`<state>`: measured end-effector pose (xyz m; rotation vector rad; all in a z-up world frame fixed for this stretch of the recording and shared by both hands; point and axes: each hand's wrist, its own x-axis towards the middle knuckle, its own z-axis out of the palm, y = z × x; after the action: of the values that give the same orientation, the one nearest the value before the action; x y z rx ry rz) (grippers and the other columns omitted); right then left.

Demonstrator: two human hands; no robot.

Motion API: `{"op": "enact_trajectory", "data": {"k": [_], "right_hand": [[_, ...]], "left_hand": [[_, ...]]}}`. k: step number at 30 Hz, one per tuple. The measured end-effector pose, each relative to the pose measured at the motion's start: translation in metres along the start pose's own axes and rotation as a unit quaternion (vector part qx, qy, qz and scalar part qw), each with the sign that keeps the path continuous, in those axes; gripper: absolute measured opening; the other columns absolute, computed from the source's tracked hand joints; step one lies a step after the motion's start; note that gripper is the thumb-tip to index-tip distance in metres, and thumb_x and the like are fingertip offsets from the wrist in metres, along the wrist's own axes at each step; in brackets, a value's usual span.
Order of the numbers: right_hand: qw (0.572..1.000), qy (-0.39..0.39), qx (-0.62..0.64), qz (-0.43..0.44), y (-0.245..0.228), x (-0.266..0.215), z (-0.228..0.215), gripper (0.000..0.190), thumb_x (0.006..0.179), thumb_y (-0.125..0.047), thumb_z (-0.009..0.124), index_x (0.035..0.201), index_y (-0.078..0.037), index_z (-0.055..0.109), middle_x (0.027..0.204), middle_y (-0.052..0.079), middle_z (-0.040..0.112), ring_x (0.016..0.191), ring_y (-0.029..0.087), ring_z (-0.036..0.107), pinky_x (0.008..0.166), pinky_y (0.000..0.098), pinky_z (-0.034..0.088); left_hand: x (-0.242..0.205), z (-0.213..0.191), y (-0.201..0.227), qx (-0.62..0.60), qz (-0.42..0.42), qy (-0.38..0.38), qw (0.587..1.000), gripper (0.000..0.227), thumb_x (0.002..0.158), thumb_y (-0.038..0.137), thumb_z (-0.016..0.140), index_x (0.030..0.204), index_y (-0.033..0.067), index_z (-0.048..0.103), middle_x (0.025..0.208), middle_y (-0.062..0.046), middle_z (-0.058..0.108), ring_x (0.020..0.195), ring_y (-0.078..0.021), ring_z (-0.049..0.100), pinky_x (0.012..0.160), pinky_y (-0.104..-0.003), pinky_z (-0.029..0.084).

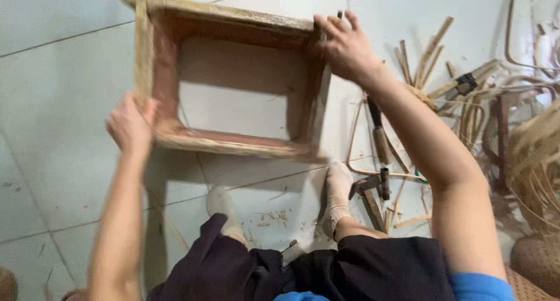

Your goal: The person assembles a wooden frame by inserting dowels into corner holes and then fits a flexible rattan strip around the frame's perimeter. The person adjusts the rattan strip to ensure it sits flush against the frame edges.

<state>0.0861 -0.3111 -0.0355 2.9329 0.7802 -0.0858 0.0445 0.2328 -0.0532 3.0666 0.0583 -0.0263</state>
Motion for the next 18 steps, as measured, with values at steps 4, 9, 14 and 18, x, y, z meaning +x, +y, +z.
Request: {"op": "enact_trajectory", "data": {"k": [4, 9, 14, 18], "right_hand": [[0.991, 0.023, 0.134, 0.008, 0.01, 0.034, 0.009, 0.017, 0.107, -0.014, 0.06, 0.119, -0.005, 0.068, 0.156, 0.013, 0.052, 0.145, 0.028, 0.05, 0.127, 0.048, 0.032], [0.982, 0.144, -0.119, -0.027, -0.033, 0.039, 0.055, 0.043, 0.094, -0.006, 0.062, 0.136, -0.016, 0.063, 0.157, 0.009, 0.048, 0.141, 0.027, 0.056, 0.125, 0.0494, 0.032], [0.965, -0.225, 0.118, 0.06, -0.111, 0.045, 0.157, 0.045, 0.105, -0.014, 0.05, 0.15, -0.01, 0.048, 0.139, 0.027, 0.051, 0.096, 0.037, 0.071, 0.073, 0.0479, 0.061], [0.965, -0.249, 0.065, 0.047, -0.14, 0.048, 0.21, 0.029, 0.103, -0.013, 0.06, 0.13, -0.005, 0.066, 0.119, 0.017, 0.073, 0.102, 0.031, 0.074, 0.081, 0.041, 0.061]], "left_hand": [[-0.1, -0.009, 0.02, -0.079, -0.029, -0.003, 0.996, 0.047, 0.101, 0.048, 0.071, 0.109, 0.0031, 0.058, 0.082, -0.022, 0.068, 0.069, -0.0409, 0.068, 0.061, -0.053, 0.052], [-0.16, -0.003, 0.032, -0.132, -0.039, 0.06, 0.989, 0.046, 0.1, 0.044, 0.07, 0.106, 0.0019, 0.054, 0.088, -0.024, 0.065, 0.079, -0.0473, 0.064, 0.065, -0.057, 0.048], [-0.152, -0.007, 0.042, -0.172, -0.062, 0.09, 0.979, 0.043, 0.1, 0.044, 0.069, 0.104, 0.0034, 0.054, 0.091, -0.023, 0.064, 0.081, -0.0478, 0.064, 0.065, -0.057, 0.048], [-0.161, -0.014, 0.041, -0.182, -0.087, 0.067, 0.977, 0.044, 0.1, 0.045, 0.069, 0.103, 0.0036, 0.052, 0.09, -0.023, 0.064, 0.081, -0.0478, 0.063, 0.067, -0.057, 0.048]]}}
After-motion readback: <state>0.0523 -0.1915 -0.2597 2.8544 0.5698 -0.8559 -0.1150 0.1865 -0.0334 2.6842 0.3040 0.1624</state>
